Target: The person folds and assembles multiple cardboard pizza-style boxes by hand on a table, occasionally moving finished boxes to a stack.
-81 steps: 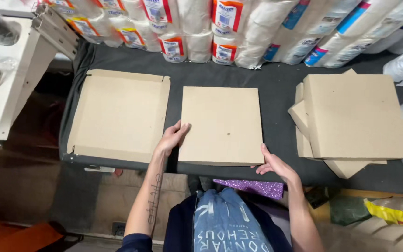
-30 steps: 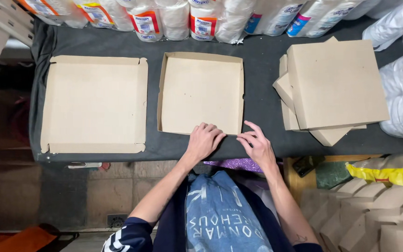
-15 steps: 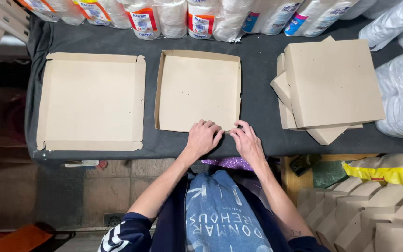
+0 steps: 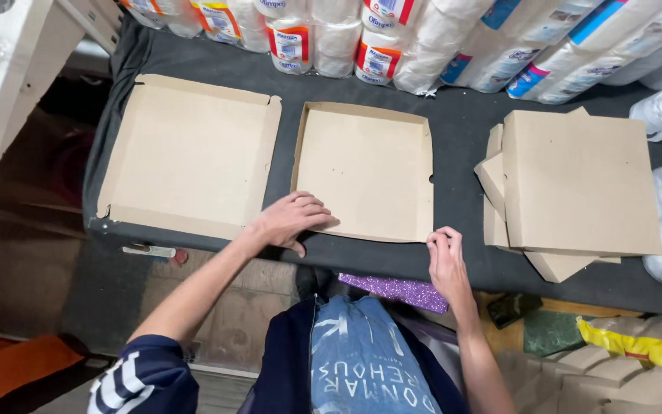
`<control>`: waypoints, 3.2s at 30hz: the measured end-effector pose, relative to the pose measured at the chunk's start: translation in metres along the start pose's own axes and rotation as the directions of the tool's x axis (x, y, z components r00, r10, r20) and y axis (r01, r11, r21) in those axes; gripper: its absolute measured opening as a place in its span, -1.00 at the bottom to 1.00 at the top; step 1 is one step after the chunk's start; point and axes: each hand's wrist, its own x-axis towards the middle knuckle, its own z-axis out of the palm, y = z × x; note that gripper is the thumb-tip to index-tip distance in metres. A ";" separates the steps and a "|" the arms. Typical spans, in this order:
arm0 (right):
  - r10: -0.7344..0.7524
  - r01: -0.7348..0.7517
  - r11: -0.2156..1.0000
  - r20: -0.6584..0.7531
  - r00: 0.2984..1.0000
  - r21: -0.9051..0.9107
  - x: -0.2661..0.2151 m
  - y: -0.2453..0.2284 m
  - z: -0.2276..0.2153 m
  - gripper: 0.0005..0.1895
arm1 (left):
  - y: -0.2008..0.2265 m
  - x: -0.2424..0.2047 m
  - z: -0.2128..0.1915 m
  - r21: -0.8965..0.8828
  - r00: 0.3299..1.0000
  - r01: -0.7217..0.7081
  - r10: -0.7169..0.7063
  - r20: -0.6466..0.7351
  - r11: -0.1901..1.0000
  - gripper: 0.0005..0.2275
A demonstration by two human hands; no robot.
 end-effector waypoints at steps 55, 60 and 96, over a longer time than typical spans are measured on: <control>-0.027 0.007 0.987 -0.123 0.992 -0.158 -0.020 -0.001 -0.001 -0.95 | 0.096 0.111 0.073 -0.446 0.911 0.166 -0.310 -0.271 0.879 -0.77; 0.059 -0.069 0.995 -0.144 0.988 -0.066 -0.023 0.010 0.003 -0.94 | 0.050 0.060 -0.027 -0.184 0.979 0.107 -0.072 0.190 0.977 -0.22; -0.121 0.133 0.989 -0.164 0.979 0.062 -0.003 -0.064 0.023 -0.95 | 0.093 0.085 0.065 -0.341 0.706 0.255 -0.415 -0.574 0.905 -0.62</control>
